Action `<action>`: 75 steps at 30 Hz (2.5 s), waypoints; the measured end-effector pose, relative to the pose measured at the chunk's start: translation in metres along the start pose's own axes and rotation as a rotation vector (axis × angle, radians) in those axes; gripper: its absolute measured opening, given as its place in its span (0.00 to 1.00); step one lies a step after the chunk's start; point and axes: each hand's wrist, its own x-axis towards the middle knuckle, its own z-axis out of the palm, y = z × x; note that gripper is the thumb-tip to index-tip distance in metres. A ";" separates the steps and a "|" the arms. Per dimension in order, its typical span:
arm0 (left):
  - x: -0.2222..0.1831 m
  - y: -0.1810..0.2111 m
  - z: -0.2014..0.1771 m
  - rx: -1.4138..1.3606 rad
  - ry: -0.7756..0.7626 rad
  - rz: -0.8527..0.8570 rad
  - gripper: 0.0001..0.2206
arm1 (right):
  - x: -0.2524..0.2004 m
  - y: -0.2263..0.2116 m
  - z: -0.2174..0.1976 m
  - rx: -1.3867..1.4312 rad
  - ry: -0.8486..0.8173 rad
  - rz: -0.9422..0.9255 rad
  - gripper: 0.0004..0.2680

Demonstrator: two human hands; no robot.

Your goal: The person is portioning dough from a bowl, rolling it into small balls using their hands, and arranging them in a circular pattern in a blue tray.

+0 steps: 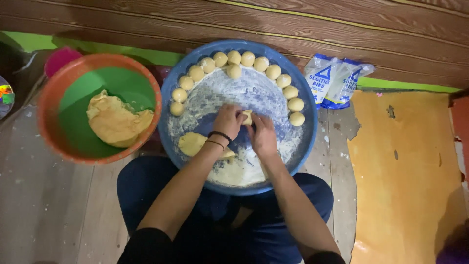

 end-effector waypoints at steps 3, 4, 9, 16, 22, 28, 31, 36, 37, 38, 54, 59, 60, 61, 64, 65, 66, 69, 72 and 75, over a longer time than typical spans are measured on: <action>-0.001 0.003 0.007 0.073 0.092 0.102 0.09 | 0.014 0.019 0.008 -0.005 -0.078 0.017 0.13; -0.002 0.007 0.002 0.071 0.087 0.101 0.09 | 0.015 0.017 0.006 -0.006 -0.081 0.022 0.13; -0.010 0.017 -0.023 0.082 -0.106 0.179 0.11 | 0.018 -0.005 -0.013 0.149 -0.105 0.123 0.15; -0.026 -0.007 -0.011 0.140 -0.288 0.101 0.09 | 0.003 0.000 -0.028 0.148 -0.300 0.101 0.11; -0.015 -0.011 -0.007 -0.009 -0.231 -0.048 0.12 | 0.013 0.002 -0.022 0.163 -0.369 0.153 0.12; -0.021 0.004 0.002 -0.099 -0.027 -0.091 0.11 | 0.004 -0.007 -0.011 0.229 -0.149 0.199 0.11; -0.031 0.010 -0.002 -0.018 -0.016 -0.033 0.12 | 0.000 -0.010 -0.015 0.215 -0.083 0.160 0.08; -0.054 0.008 -0.010 0.040 -0.197 0.066 0.13 | -0.011 -0.022 -0.038 0.221 -0.179 0.232 0.07; -0.047 0.002 -0.006 0.041 -0.193 0.064 0.13 | -0.006 -0.022 -0.038 0.223 -0.180 0.228 0.07; -0.042 -0.004 0.000 0.043 -0.198 0.077 0.12 | -0.003 -0.022 -0.039 0.248 -0.192 0.244 0.07; -0.042 0.000 -0.004 0.012 -0.213 -0.087 0.07 | 0.018 -0.052 -0.037 0.534 -0.363 0.518 0.25; -0.056 0.016 -0.039 -0.035 -0.318 -0.048 0.08 | 0.030 -0.039 -0.005 0.722 -0.417 0.604 0.22; -0.060 0.023 -0.053 -0.044 -0.359 -0.045 0.09 | 0.036 -0.037 0.004 0.641 -0.411 0.595 0.23; -0.061 0.021 -0.050 -0.042 -0.362 -0.047 0.09 | 0.039 -0.038 0.005 0.644 -0.413 0.599 0.23; -0.060 0.009 -0.042 -0.003 -0.257 0.011 0.10 | 0.051 -0.041 0.016 0.543 -0.458 0.644 0.23; -0.058 0.002 -0.035 -0.036 -0.243 0.022 0.11 | 0.053 -0.039 0.023 0.533 -0.460 0.703 0.21; -0.059 -0.003 -0.027 -0.073 -0.231 0.029 0.12 | 0.053 -0.035 0.030 0.519 -0.466 0.766 0.21; -0.047 -0.036 0.005 0.005 -0.085 0.093 0.13 | 0.064 -0.051 0.015 0.502 -0.464 0.790 0.19; -0.046 -0.014 -0.017 -0.208 -0.150 -0.036 0.12 | 0.072 -0.046 0.024 0.446 -0.481 0.770 0.21; -0.043 0.012 -0.045 -0.382 -0.178 -0.186 0.11 | 0.082 -0.039 0.028 0.497 -0.430 0.779 0.21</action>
